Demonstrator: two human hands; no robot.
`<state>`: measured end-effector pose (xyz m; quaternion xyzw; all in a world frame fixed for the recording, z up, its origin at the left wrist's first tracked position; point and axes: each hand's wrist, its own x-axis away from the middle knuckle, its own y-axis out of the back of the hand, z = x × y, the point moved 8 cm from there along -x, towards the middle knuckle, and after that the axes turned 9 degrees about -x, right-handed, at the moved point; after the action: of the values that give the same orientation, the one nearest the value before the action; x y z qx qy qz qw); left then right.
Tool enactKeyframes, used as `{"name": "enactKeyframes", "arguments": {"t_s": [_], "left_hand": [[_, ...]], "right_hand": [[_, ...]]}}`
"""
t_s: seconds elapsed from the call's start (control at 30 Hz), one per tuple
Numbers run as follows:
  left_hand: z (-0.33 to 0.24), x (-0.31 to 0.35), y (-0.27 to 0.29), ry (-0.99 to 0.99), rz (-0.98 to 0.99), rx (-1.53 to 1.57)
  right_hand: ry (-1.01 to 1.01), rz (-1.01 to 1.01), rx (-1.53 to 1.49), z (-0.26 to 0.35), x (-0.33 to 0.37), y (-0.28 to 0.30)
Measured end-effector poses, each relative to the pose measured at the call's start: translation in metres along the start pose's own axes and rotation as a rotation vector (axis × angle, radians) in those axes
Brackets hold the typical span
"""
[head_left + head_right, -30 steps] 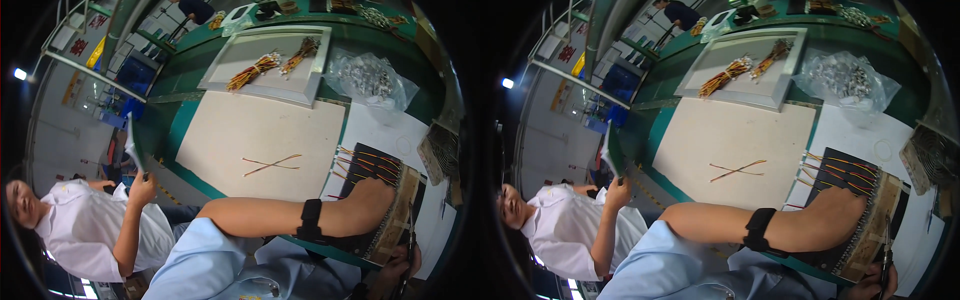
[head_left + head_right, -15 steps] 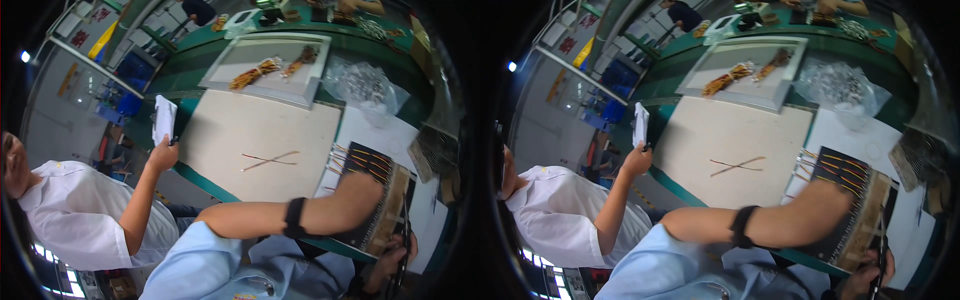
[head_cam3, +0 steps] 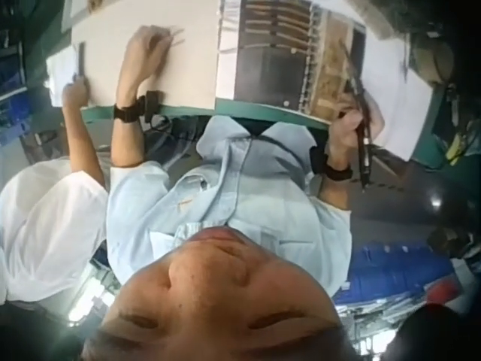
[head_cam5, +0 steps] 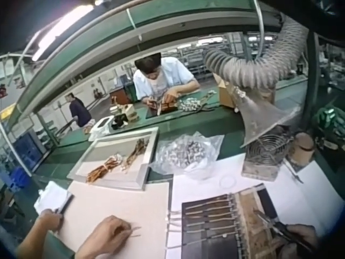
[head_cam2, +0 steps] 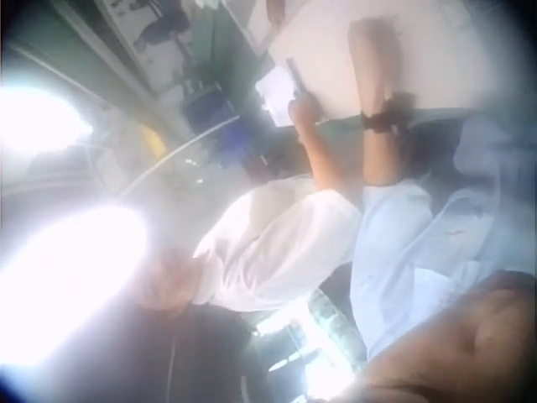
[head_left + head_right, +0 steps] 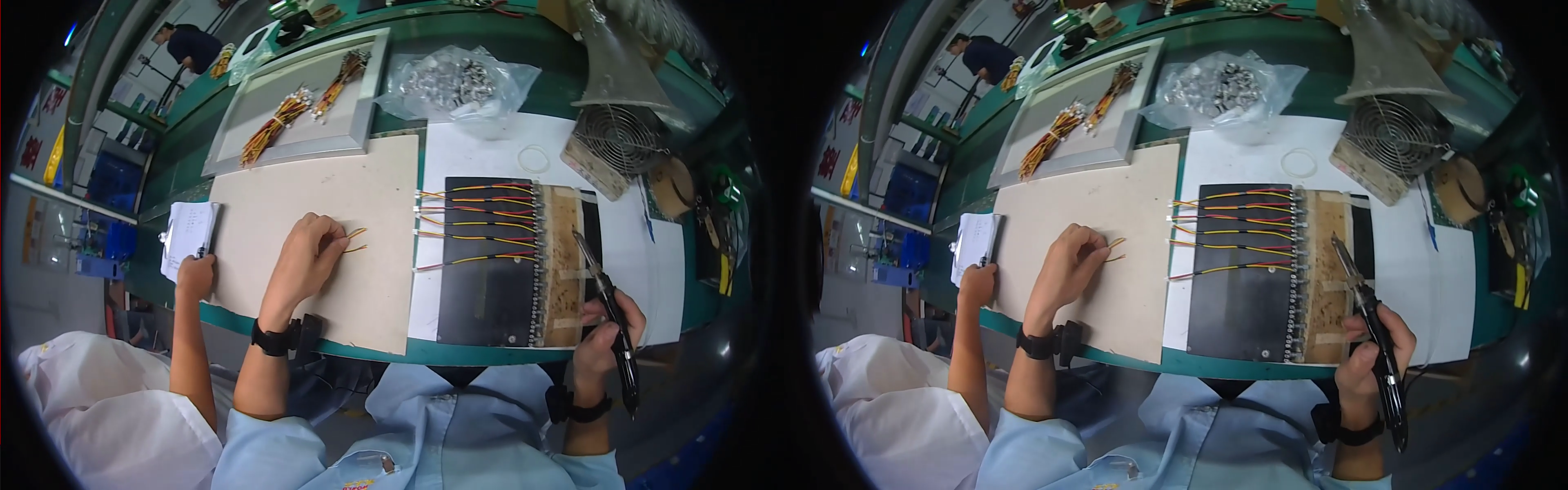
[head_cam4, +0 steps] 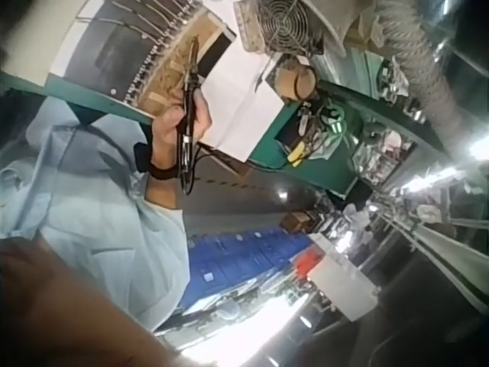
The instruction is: The person solders wires to a row of components using a soldering iron, then pauses to pick up and untie a bundle of wires. They then resume soldering the wires to the remaining components one by one.
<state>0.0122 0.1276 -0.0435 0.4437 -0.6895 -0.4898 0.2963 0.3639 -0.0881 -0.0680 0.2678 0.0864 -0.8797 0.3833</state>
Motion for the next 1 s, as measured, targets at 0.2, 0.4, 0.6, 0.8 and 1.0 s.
{"name": "enactKeyframes", "arguments": {"t_s": [0.2, 0.4, 0.6, 0.8, 1.0], "left_hand": [[-0.006, -0.002, -0.001, -0.003, -0.068, 0.132], [-0.01, -0.013, 0.019, -0.01, -0.26, 0.121], [-0.066, -0.007, 0.033, -0.072, -0.212, 0.148], [-0.153, 0.05, -0.003, -0.048, 0.183, 0.672], [-0.167, 0.068, -0.038, -0.134, 0.334, 0.776]], "right_hand": [[-0.006, 0.013, -0.006, 0.006, -0.001, -0.004], [0.013, 0.047, 0.006, 0.016, -0.007, -0.007], [-0.062, 0.178, -0.11, 0.042, -0.007, -0.023], [-0.152, 0.482, -0.24, 0.08, -0.002, -0.083], [-0.233, 0.51, -0.337, 0.076, 0.009, -0.084]]}}
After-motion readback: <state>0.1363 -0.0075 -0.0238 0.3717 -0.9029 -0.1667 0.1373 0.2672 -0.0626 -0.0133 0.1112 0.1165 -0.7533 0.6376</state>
